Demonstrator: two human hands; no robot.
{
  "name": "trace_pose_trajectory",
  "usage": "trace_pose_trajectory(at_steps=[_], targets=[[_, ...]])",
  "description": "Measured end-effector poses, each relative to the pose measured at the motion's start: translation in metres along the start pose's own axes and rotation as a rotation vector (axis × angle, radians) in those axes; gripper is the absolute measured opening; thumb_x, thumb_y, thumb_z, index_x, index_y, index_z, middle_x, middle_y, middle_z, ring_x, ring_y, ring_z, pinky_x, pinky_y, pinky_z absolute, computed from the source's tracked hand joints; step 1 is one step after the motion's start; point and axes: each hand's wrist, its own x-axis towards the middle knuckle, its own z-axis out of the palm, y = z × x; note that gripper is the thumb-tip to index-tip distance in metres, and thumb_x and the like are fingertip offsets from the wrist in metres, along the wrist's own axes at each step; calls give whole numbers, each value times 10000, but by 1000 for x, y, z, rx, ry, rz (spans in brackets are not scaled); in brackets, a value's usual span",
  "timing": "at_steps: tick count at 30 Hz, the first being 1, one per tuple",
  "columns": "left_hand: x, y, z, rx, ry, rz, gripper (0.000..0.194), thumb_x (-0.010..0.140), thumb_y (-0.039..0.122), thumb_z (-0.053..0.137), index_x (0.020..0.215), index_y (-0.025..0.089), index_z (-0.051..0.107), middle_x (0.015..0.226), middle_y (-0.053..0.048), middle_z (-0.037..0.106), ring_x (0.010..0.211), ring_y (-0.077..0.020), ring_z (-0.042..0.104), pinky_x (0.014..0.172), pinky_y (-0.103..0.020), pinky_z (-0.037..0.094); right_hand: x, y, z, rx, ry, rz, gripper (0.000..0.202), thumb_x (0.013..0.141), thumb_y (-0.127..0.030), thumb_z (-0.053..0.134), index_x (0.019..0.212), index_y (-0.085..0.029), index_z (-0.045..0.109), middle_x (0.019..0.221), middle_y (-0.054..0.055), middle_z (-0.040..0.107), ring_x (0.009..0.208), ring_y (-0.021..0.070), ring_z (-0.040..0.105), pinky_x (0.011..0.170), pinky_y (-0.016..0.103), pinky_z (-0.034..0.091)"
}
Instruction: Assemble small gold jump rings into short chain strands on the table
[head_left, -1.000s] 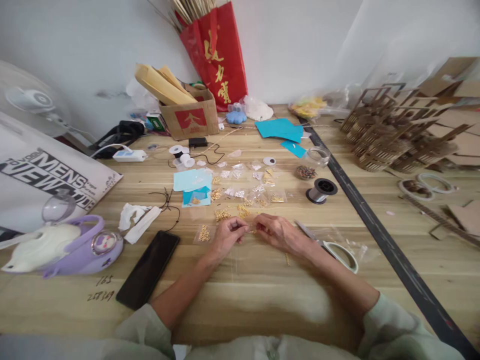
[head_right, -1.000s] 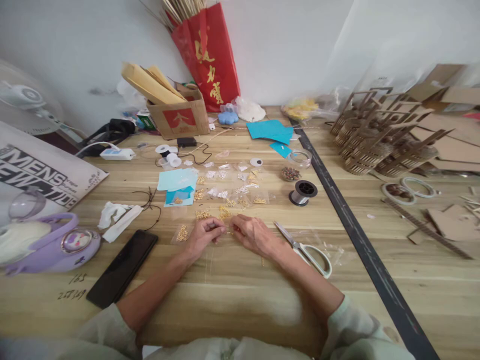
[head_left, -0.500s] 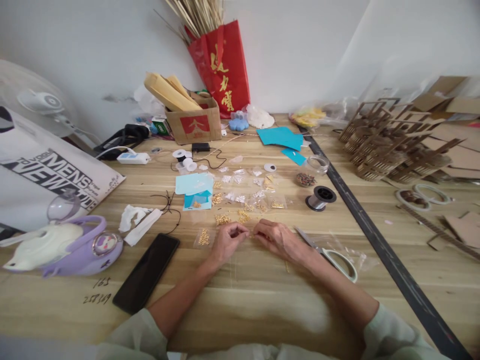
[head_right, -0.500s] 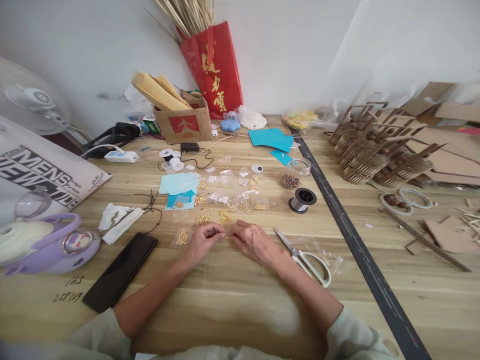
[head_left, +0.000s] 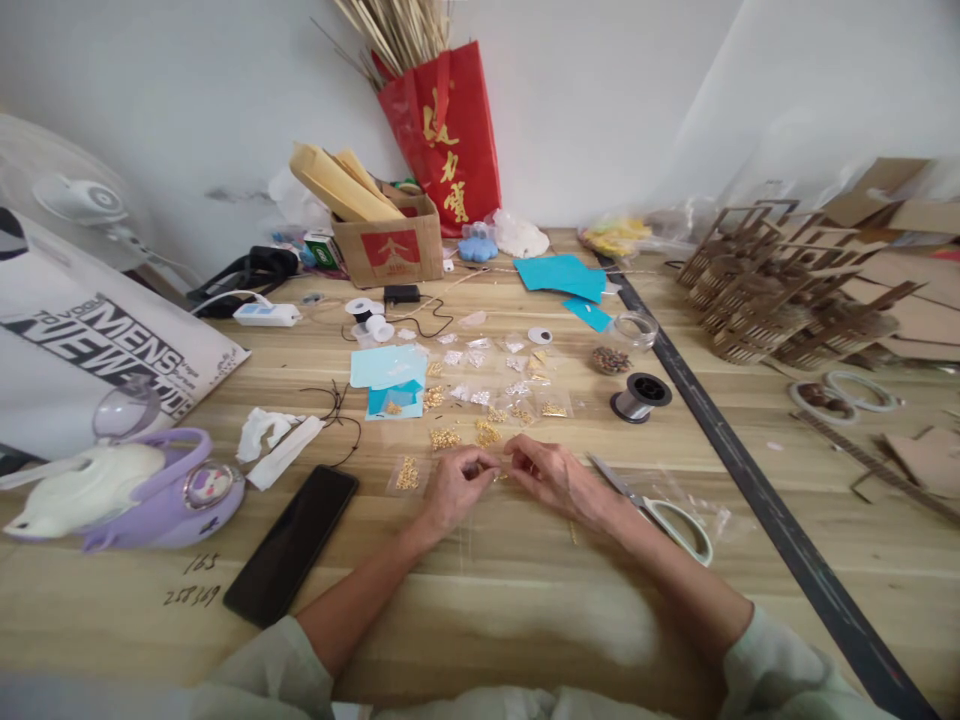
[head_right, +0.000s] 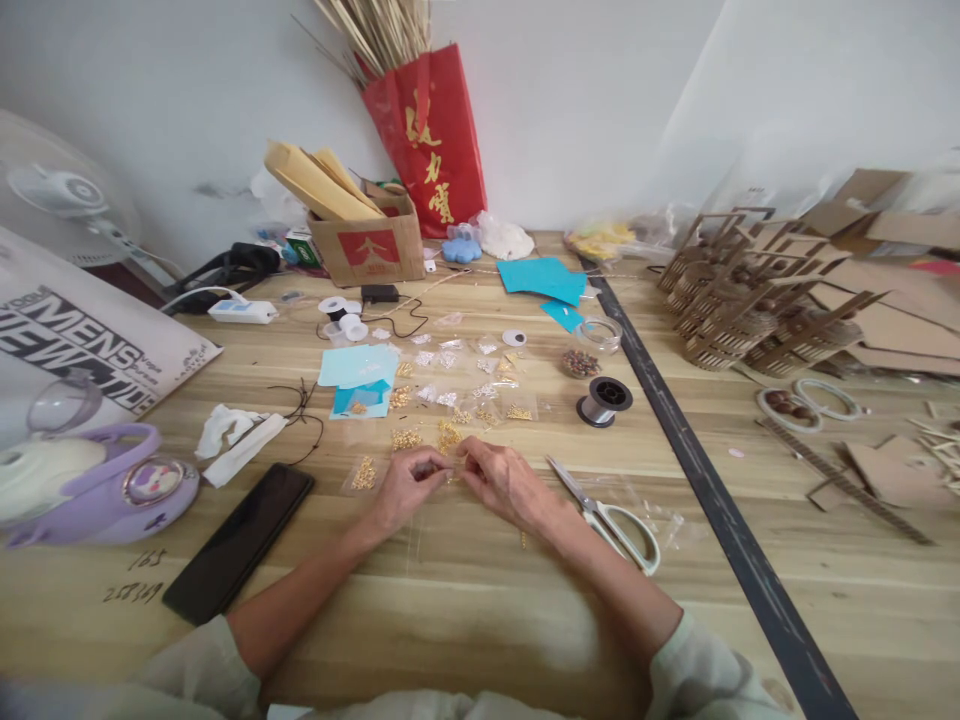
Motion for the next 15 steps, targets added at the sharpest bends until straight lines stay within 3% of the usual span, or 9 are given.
trace_pose_trajectory(at_steps=[2,7,15], targets=[[0,0,0,-12,-6,9,76,747,187,628,723,139,682,690,-29,652,598,-115,557,560,-209,424,0,1,2,-8,3,-15,162,908,-227,479,1063,-195,517,788,12,620,651,126,561,604,224,398],[0,2,2,-23,-20,-1,53,730,160,634,700,138,672,694,-27,667,605,-117,581,567,-204,439,1,-1,3,-50,-21,-57,167,946,-259,441,899,-189,585,829,33,610,713,138,572,661,244,414],[0,6,1,-2,-51,1,71,735,169,628,676,141,656,666,-16,668,579,-110,574,550,-200,437,3,-1,2,-70,-43,-77,199,957,-250,431,926,-190,619,879,45,611,766,144,586,705,246,426]])
